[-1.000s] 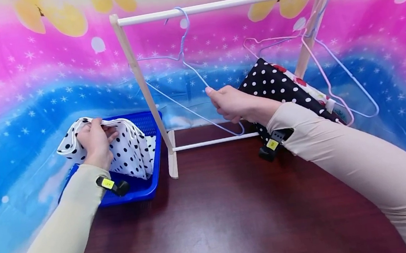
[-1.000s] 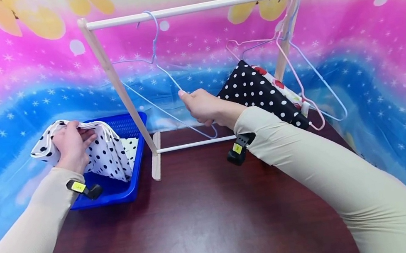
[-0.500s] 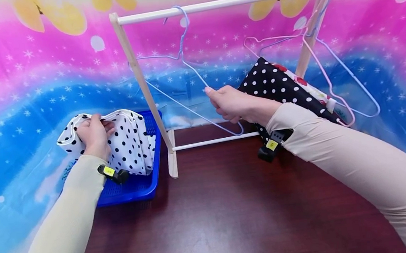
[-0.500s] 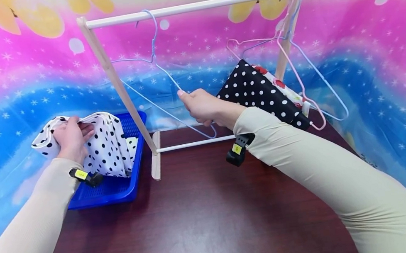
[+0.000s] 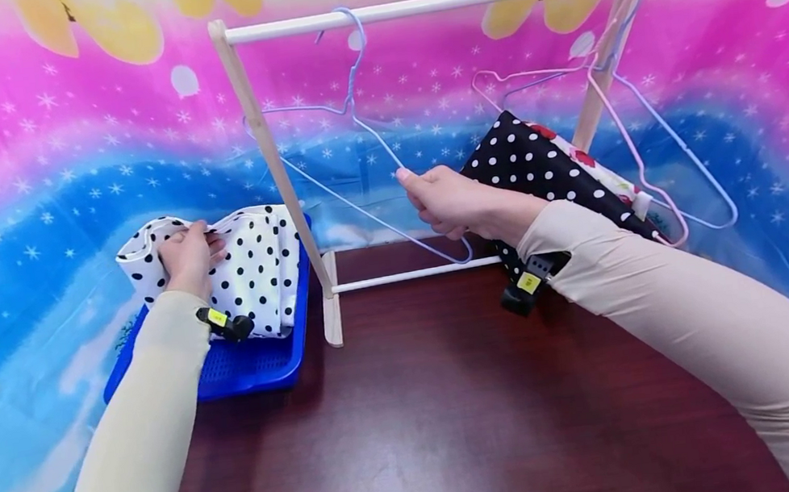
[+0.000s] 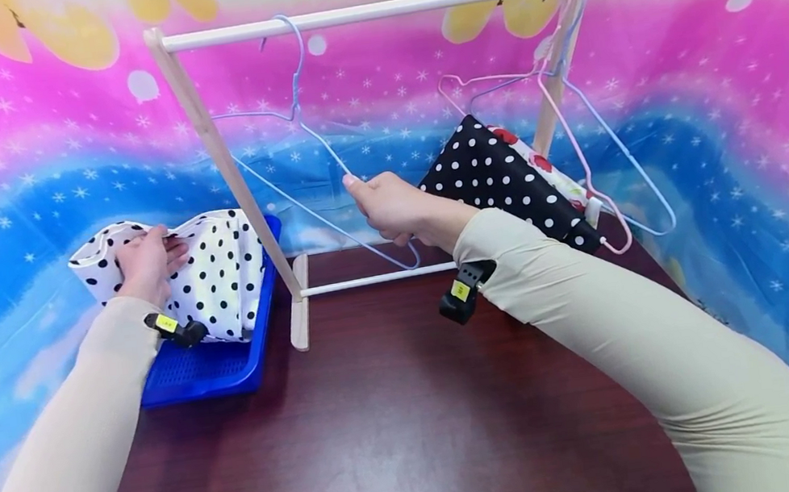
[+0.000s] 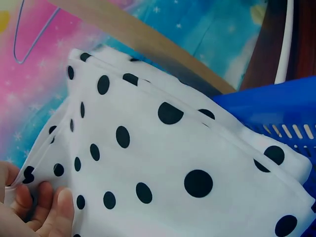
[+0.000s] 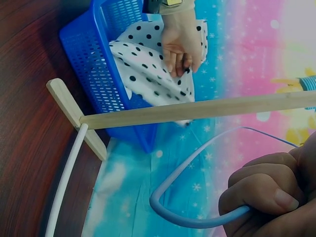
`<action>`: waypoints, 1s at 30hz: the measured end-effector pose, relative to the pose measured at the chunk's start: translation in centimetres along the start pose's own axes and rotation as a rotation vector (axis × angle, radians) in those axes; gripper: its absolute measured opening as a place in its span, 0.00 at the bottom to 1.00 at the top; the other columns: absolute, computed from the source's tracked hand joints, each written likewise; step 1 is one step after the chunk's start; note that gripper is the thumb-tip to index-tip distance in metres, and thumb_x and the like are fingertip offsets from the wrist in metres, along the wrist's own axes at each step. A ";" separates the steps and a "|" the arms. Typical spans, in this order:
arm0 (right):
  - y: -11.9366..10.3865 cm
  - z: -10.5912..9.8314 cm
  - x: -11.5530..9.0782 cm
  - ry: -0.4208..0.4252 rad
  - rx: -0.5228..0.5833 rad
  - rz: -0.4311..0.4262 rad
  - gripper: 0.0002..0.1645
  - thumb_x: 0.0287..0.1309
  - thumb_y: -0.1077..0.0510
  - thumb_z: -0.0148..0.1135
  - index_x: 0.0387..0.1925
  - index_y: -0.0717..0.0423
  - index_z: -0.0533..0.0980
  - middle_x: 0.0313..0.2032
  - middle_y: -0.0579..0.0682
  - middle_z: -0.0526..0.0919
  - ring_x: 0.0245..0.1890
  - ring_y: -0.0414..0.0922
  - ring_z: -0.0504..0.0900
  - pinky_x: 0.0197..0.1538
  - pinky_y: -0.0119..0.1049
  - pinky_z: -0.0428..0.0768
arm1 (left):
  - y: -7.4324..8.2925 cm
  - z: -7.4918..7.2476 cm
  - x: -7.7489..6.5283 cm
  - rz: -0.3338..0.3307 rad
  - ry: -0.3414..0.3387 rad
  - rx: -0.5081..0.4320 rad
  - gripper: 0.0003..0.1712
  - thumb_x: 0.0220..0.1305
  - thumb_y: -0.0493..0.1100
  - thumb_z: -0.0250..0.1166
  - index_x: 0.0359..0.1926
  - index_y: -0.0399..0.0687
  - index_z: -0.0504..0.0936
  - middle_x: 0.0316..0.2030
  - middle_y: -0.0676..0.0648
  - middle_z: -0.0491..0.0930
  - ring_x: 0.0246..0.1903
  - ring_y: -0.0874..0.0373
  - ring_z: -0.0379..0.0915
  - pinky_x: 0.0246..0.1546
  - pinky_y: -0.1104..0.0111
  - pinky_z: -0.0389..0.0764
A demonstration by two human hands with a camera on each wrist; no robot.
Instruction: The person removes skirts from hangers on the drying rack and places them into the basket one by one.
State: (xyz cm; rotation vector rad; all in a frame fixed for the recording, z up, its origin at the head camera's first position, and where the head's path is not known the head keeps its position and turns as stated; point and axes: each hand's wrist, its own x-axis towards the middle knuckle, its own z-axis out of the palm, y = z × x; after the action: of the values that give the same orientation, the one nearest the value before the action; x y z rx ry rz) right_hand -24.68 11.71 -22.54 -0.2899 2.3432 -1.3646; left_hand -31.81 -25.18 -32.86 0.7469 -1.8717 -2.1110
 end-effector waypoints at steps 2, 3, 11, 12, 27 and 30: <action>0.0 0.0 0.0 0.000 -0.002 -0.001 0.36 0.78 0.34 0.32 0.18 0.52 0.56 0.13 0.41 0.52 0.12 0.38 0.48 0.18 0.31 0.50 | -0.2 0.3 0.3 -0.007 0.000 0.053 0.10 0.76 0.53 0.55 0.47 0.54 0.73 0.39 0.53 0.77 0.36 0.65 0.78 0.37 0.77 0.83; 0.1 0.0 0.0 0.000 -0.001 -0.002 0.36 0.78 0.34 0.32 0.18 0.52 0.56 0.13 0.41 0.52 0.12 0.38 0.48 0.18 0.31 0.50 | -0.3 0.4 0.4 -0.006 0.001 0.085 0.10 0.76 0.53 0.54 0.46 0.55 0.73 0.39 0.53 0.77 0.37 0.65 0.78 0.38 0.77 0.83; 0.1 0.0 0.1 0.002 -0.001 0.003 0.35 0.78 0.35 0.33 0.19 0.52 0.57 0.13 0.41 0.52 0.12 0.38 0.48 0.18 0.31 0.50 | -0.6 1.1 1.3 -0.012 0.002 0.139 0.08 0.77 0.52 0.54 0.44 0.55 0.73 0.39 0.54 0.76 0.36 0.66 0.75 0.37 0.78 0.82; 0.1 0.0 0.1 0.002 -0.002 0.003 0.35 0.78 0.35 0.33 0.19 0.52 0.57 0.13 0.41 0.52 0.12 0.38 0.48 0.18 0.31 0.50 | -0.7 1.2 1.4 -0.013 0.001 0.151 0.09 0.77 0.52 0.54 0.47 0.54 0.73 0.42 0.53 0.77 0.39 0.65 0.76 0.39 0.77 0.83; 0.0 -0.1 0.0 -0.002 -0.007 0.003 0.35 0.78 0.35 0.33 0.19 0.52 0.56 0.13 0.42 0.52 0.13 0.39 0.49 0.19 0.32 0.50 | -2.3 0.6 0.4 0.128 -0.406 0.748 0.38 0.80 0.57 0.41 0.79 0.39 0.50 0.78 0.33 0.50 0.74 0.36 0.56 0.74 0.48 0.62; 0.0 -0.2 0.0 -0.003 -0.006 0.001 0.35 0.78 0.35 0.33 0.19 0.52 0.56 0.13 0.42 0.52 0.13 0.39 0.48 0.19 0.32 0.49 | -2.3 0.0 -0.9 0.321 -0.355 0.975 0.31 0.77 0.52 0.46 0.69 0.35 0.66 0.64 0.28 0.69 0.61 0.35 0.69 0.61 0.46 0.73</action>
State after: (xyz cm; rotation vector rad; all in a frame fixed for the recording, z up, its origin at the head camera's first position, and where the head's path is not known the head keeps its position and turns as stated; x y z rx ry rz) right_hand -24.72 11.87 -22.50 -0.2921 2.3444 -1.3559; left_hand -30.71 -24.34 -34.92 0.1607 -2.9819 -1.0999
